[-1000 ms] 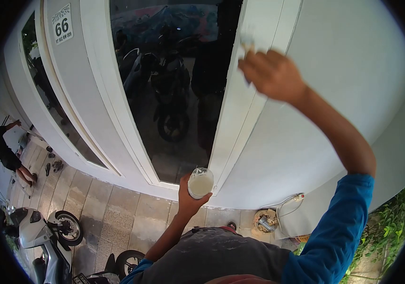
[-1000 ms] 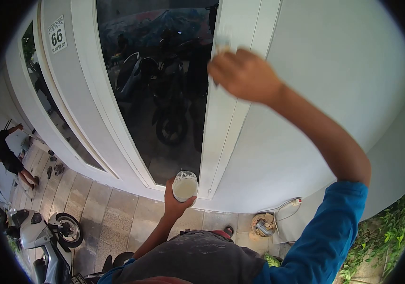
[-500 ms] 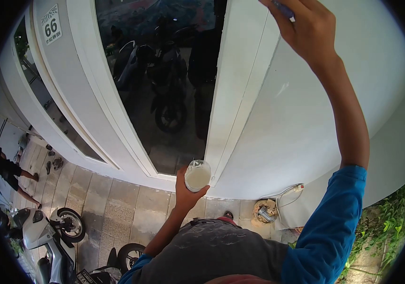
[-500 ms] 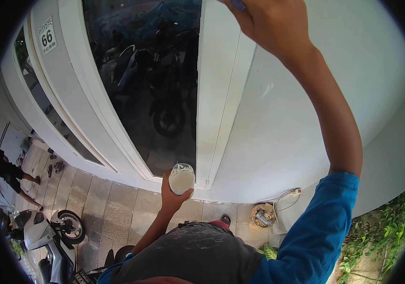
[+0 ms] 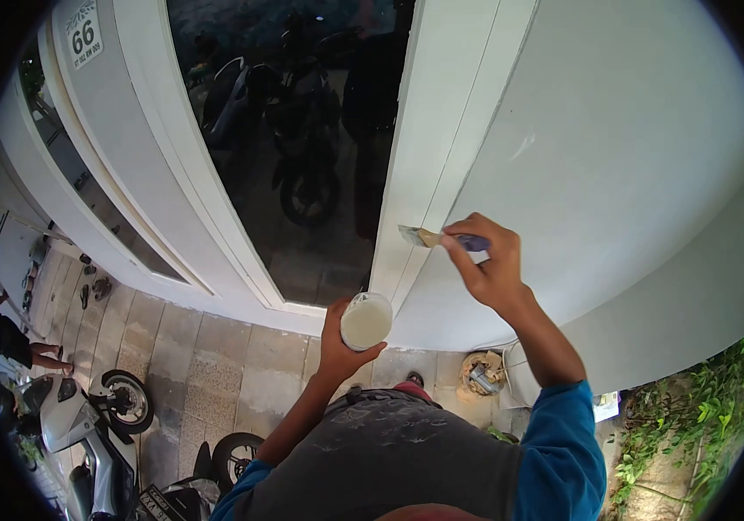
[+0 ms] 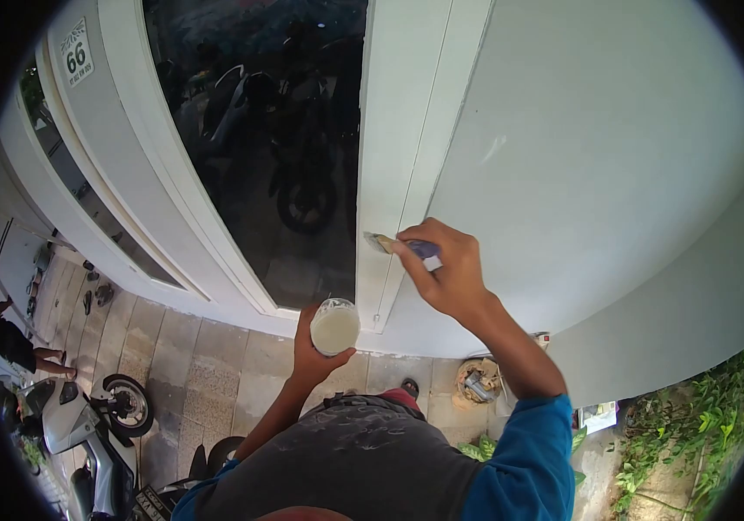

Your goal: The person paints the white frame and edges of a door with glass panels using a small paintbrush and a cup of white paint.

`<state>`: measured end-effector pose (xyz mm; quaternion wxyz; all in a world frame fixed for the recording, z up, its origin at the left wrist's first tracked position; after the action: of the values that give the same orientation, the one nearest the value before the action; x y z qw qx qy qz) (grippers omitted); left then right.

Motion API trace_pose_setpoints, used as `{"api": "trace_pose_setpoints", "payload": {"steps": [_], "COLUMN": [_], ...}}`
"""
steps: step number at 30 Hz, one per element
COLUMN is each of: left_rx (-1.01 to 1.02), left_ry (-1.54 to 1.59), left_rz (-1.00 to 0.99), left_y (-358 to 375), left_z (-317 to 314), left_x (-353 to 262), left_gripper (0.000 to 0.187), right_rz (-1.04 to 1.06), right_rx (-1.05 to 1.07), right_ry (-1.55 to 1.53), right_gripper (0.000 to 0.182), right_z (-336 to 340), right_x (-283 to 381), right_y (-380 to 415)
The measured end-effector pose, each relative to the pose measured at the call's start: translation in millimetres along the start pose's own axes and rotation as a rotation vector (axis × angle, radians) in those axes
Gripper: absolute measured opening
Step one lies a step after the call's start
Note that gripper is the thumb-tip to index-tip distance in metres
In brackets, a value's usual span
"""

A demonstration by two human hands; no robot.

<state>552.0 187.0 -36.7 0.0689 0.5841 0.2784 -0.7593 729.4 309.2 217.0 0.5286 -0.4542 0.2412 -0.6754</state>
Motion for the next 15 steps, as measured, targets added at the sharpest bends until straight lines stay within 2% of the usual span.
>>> {"api": "trace_pose_setpoints", "payload": {"steps": [1,3,4,7,11,15], "left_rx": [0.032,0.051,0.087,0.140,0.190,0.232], "left_ry": [-0.008,0.013,0.014,-0.003,0.005,-0.027], "left_rz": [-0.009,0.031,0.002,-0.007,-0.001,-0.031], "left_y": [1,4,3,4,1,-1], "left_z": [-5,-9,-14,-21,-31,-40], "left_x": [-2,1,-5,-9,-15,-18], "left_gripper": [0.095,0.094,0.094,0.097,0.097,0.098], "right_rz": [-0.015,-0.363,-0.410,-0.538,-0.485,-0.463], "right_rx": [0.005,-0.132,-0.177,-0.063,0.111,0.168], "right_ry": [-0.013,-0.391,-0.482,-0.515,-0.411,-0.405], "right_gripper": [0.010,0.007,0.007,0.007,0.006,0.007], "right_z": [3,12,12,-1,-17,-24], "right_x": [4,-20,-22,-20,-17,-15], "right_y": [8,40,52,75,90,95]}}
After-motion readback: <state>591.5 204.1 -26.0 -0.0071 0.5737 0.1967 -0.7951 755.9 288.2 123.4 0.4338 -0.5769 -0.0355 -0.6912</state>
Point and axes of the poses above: each hand's wrist, its own y-axis away from the middle knuckle, its own z-axis out of the back of the hand, x = y × z, the point moved 10 cm from there along -y, towards the middle knuckle, and after that the axes turned 5 degrees about z, right-handed, at the moved point
